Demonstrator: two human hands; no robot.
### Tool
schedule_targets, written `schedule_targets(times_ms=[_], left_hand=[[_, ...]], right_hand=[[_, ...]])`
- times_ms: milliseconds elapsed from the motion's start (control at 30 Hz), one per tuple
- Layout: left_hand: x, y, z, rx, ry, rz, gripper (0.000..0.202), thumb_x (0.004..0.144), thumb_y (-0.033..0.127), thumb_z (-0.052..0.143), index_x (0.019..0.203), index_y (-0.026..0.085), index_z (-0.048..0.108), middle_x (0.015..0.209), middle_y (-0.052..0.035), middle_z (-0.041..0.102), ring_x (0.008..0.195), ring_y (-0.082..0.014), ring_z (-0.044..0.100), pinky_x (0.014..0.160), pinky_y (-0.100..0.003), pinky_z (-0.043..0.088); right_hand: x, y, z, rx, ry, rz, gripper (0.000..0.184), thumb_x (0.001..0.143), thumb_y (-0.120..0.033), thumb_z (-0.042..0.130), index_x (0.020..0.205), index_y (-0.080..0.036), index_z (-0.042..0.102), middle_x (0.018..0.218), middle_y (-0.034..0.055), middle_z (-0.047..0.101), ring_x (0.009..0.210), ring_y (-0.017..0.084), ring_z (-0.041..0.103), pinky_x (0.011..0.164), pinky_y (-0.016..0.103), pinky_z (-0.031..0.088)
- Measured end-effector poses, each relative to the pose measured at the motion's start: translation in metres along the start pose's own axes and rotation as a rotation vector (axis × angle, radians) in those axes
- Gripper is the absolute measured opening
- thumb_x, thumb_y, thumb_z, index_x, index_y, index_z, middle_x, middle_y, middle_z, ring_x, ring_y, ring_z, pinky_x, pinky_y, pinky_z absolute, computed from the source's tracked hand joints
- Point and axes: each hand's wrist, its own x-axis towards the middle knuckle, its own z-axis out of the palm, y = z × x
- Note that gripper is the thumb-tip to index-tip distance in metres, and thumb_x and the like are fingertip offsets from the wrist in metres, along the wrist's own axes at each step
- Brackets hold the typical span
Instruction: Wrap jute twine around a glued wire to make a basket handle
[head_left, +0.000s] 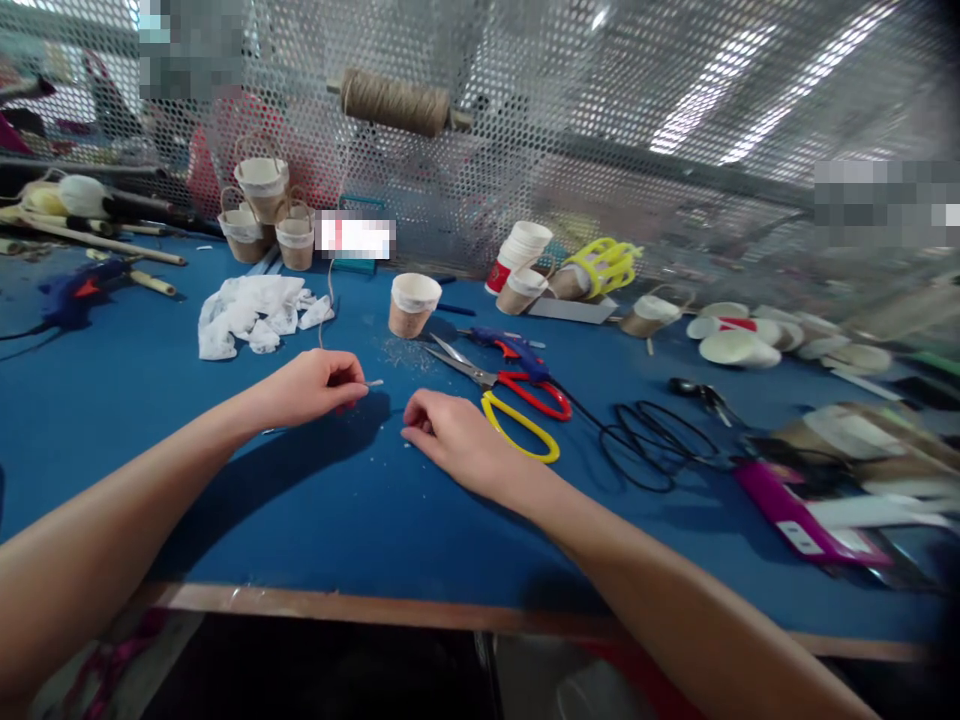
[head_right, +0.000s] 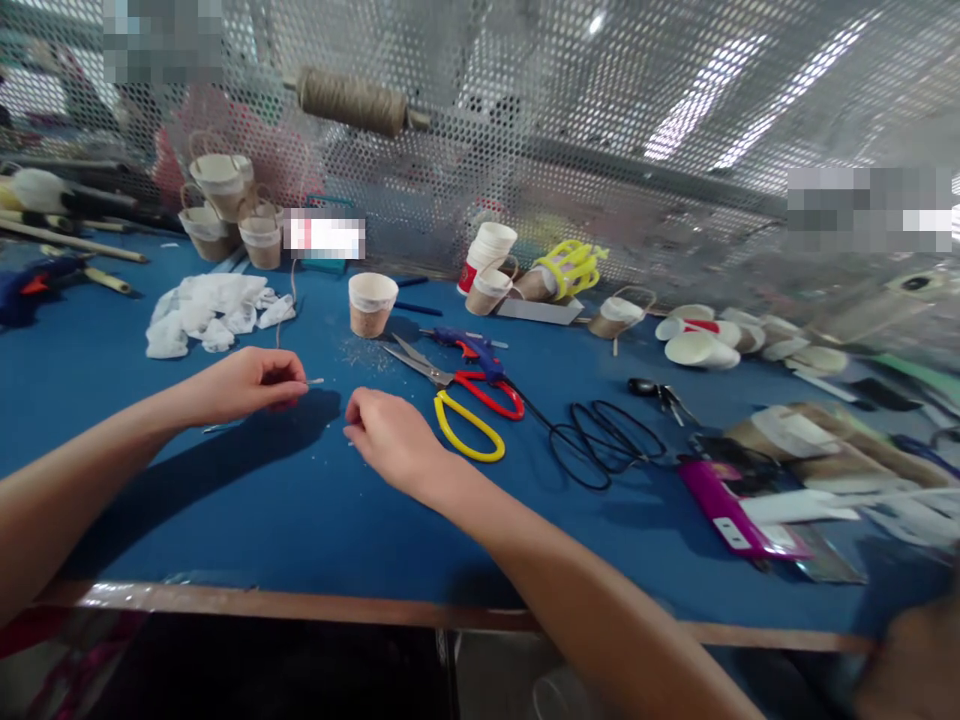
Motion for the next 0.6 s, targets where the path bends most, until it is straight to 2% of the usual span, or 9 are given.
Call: schedule_targets(times_ms=[67, 167, 233, 267, 300, 367, 433, 500, 600], left_hand=[[-0.001, 0.001, 0.002, -0.017, -0.03, -0.003, 0.019, 0.076, 0.033, 0.046, 0.071, 0.015, 0.051, 0.06, -0.0004, 0.059, 0.054, -0.0105, 0.052, 0.051, -0.021, 0.04], [-0.002, 0.003, 0.003, -0.02, -0.064, -0.007, 0.019, 0.076, 0.033, 0.045, 0.071, 0.015, 0.051, 0.061, -0.0009, 0.059, 0.055, -0.0106, 0.053, 0.053, -0.022, 0.041], [-0.003, 0.003, 0.003, -0.007, -0.074, -0.008, 0.019, 0.076, 0.033, 0.045, 0.072, 0.015, 0.051, 0.063, -0.0015, 0.06, 0.056, -0.0108, 0.054, 0.053, -0.022, 0.041], [-0.003, 0.003, 0.003, 0.001, -0.074, -0.008, 0.019, 0.077, 0.033, 0.045, 0.072, 0.015, 0.051, 0.063, -0.0017, 0.06, 0.057, -0.0108, 0.054, 0.053, -0.021, 0.04], [-0.003, 0.003, 0.002, 0.006, -0.073, -0.009, 0.019, 0.077, 0.033, 0.045, 0.073, 0.015, 0.051, 0.064, -0.0018, 0.06, 0.057, -0.0107, 0.054, 0.052, -0.021, 0.04], [-0.003, 0.003, 0.002, 0.007, -0.07, -0.017, 0.019, 0.077, 0.033, 0.045, 0.073, 0.015, 0.051, 0.064, -0.0018, 0.061, 0.056, -0.0105, 0.054, 0.051, -0.02, 0.04], [-0.002, 0.003, 0.002, 0.007, -0.067, -0.023, 0.019, 0.077, 0.033, 0.045, 0.073, 0.015, 0.051, 0.063, -0.0017, 0.06, 0.056, -0.0102, 0.053, 0.051, -0.02, 0.04], [-0.001, 0.003, 0.003, 0.005, -0.067, -0.028, 0.02, 0.077, 0.033, 0.045, 0.073, 0.015, 0.051, 0.063, -0.0018, 0.06, 0.056, -0.01, 0.053, 0.051, -0.02, 0.04], [0.0, 0.002, 0.003, 0.001, -0.061, -0.03, 0.019, 0.077, 0.033, 0.045, 0.074, 0.015, 0.051, 0.063, -0.0019, 0.06, 0.055, -0.0097, 0.053, 0.05, -0.02, 0.04]], right_hand=[[-0.002, 0.006, -0.008, 0.02, 0.079, 0.074, 0.005, 0.077, -0.019, 0.055, 0.073, -0.015, 0.056, 0.069, 0.0031, 0.062, 0.06, 0.013, 0.055, 0.055, 0.023, 0.04], [-0.001, 0.03, -0.027, 0.057, 0.232, 0.199, 0.015, 0.081, -0.027, 0.049, 0.072, -0.016, 0.054, 0.063, 0.0018, 0.062, 0.057, 0.011, 0.056, 0.056, 0.022, 0.041], [0.004, 0.054, -0.043, -0.037, 0.345, 0.346, 0.027, 0.085, -0.034, 0.04, 0.073, -0.016, 0.055, 0.068, 0.0042, 0.065, 0.062, 0.013, 0.059, 0.06, 0.023, 0.041], [0.007, 0.067, -0.05, -0.132, 0.36, 0.452, 0.035, 0.088, -0.036, 0.032, 0.075, -0.016, 0.057, 0.072, 0.0062, 0.066, 0.069, 0.015, 0.06, 0.063, 0.024, 0.041], [0.011, 0.081, -0.056, -0.227, 0.347, 0.558, 0.038, 0.088, -0.037, 0.029, 0.077, -0.016, 0.058, 0.079, 0.008, 0.066, 0.077, 0.017, 0.06, 0.065, 0.025, 0.04], [0.02, 0.106, -0.063, -0.265, 0.309, 0.652, 0.03, 0.083, -0.034, 0.041, 0.082, -0.012, 0.06, 0.087, 0.0144, 0.065, 0.083, 0.023, 0.06, 0.064, 0.028, 0.039], [0.028, 0.125, -0.064, -0.247, 0.228, 0.687, 0.023, 0.073, -0.032, 0.055, 0.073, -0.011, 0.063, 0.078, 0.0146, 0.066, 0.075, 0.025, 0.061, 0.058, 0.027, 0.039], [0.034, 0.137, -0.061, -0.222, 0.185, 0.708, 0.015, 0.066, -0.026, 0.061, 0.067, -0.011, 0.064, 0.07, 0.0122, 0.066, 0.069, 0.024, 0.061, 0.055, 0.026, 0.038], [0.037, 0.141, -0.055, -0.18, 0.21, 0.724, 0.013, 0.064, -0.018, 0.058, 0.069, -0.01, 0.065, 0.068, 0.0116, 0.066, 0.067, 0.024, 0.061, 0.053, 0.026, 0.038]])
